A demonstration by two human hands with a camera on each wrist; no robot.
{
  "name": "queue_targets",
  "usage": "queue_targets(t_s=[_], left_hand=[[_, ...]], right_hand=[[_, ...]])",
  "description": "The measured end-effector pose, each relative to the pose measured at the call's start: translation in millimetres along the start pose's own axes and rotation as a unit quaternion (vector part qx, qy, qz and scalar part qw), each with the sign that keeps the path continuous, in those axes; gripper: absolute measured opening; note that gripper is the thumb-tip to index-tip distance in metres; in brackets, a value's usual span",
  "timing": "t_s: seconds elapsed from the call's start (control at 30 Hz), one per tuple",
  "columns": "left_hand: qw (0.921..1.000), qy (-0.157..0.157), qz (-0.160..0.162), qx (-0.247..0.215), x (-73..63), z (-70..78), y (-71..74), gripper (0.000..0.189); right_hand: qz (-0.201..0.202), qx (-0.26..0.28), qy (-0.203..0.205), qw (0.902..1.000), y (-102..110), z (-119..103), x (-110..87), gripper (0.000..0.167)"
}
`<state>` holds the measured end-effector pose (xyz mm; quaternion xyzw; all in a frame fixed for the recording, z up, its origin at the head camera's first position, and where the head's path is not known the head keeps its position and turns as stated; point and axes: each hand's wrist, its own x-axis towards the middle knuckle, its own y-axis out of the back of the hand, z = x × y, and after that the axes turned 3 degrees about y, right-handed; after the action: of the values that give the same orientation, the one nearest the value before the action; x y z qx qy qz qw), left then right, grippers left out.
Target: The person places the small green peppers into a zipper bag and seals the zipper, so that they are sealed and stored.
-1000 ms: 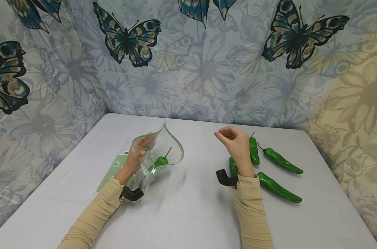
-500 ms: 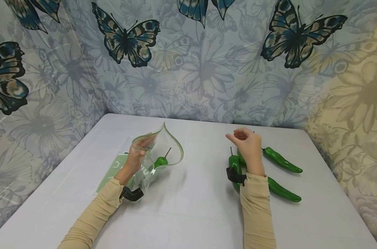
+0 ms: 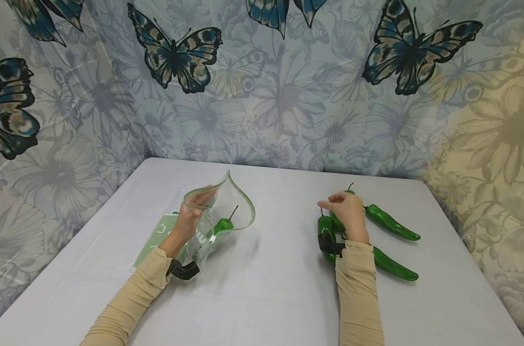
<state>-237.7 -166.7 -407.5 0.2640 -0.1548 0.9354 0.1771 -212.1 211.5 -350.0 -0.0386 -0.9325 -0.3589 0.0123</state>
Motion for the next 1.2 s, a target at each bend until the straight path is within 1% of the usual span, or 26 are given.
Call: queue_targets(t_s=[0.1, 0.17, 0.2, 0.27, 0.33, 0.4, 0.43, 0.5, 0.57, 0.6, 0.73, 0.83, 1.03, 1.2], left_hand=[[1.0000, 0.003, 0.000, 0.002, -0.4, -0.3, -0.3, 0.066], [1.0000, 0.002, 0.000, 0.001, -0.1, -0.6, -0.4, 0.066], [1.0000, 0.000, 0.000, 0.001, 0.2, -1.0, -0.2, 0.066], [1.0000, -0.003, 0.003, 0.001, 0.7, -1.5, 0.0, 0.066], [1.0000, -0.008, 0.006, -0.001, 0.7, -2.0, 0.1, 0.066], [0.9999, -0.010, 0.005, -0.002, 0.6, -2.5, 0.0, 0.065], [0.9999, -0.010, 0.003, -0.005, 0.5, -2.8, -0.3, 0.065], [0.9999, -0.010, -0.003, -0.009, 0.5, -3.2, -0.8, 0.064], [0.9999, -0.010, -0.005, -0.012, 0.9, -3.5, -1.2, 0.063], [0.9999, -0.010, -0.004, -0.013, 1.1, -3.4, -1.4, 0.064], [0.9999, -0.007, 0.000, -0.015, 1.0, -2.4, -1.4, 0.064], [0.9999, -0.006, 0.000, -0.016, 1.1, -1.6, -0.9, 0.063], [0.9998, -0.005, 0.002, -0.019, 1.6, -0.8, -1.1, 0.063], [0.9997, -0.007, 0.000, -0.022, 2.0, -1.1, 0.4, 0.064]], right_hand=[[-0.010, -0.004, -0.006, 0.9999, -0.1, 2.0, -0.1, 0.058], [-0.013, -0.008, 0.008, 0.9999, -0.7, 2.4, 1.0, 0.058], [-0.007, -0.011, 0.025, 0.9996, -1.9, 2.6, 2.4, 0.058], [0.013, -0.011, 0.074, 0.9971, -5.7, 3.8, 6.9, 0.056], [0.039, -0.008, 0.135, 0.9901, -11.8, 7.4, 12.2, 0.051], [0.065, -0.003, 0.187, 0.9802, -17.8, 11.7, 15.6, 0.047], [0.072, -0.003, 0.205, 0.9762, -20.0, 14.5, 16.3, 0.045], [0.076, -0.010, 0.219, 0.9726, -22.6, 20.1, 15.2, 0.043], [0.072, -0.022, 0.217, 0.9733, -23.1, 24.8, 12.7, 0.043], [0.066, -0.027, 0.210, 0.9752, -22.9, 26.8, 11.4, 0.043], [0.027, -0.037, 0.163, 0.9855, -21.1, 31.9, 7.7, 0.048], [0.008, -0.044, 0.135, 0.9898, -19.7, 32.6, 6.2, 0.049], [-0.011, -0.062, 0.110, 0.9919, -19.5, 31.0, 3.2, 0.051], [-0.029, -0.072, 0.104, 0.9916, -20.8, 31.4, 2.6, 0.051]])
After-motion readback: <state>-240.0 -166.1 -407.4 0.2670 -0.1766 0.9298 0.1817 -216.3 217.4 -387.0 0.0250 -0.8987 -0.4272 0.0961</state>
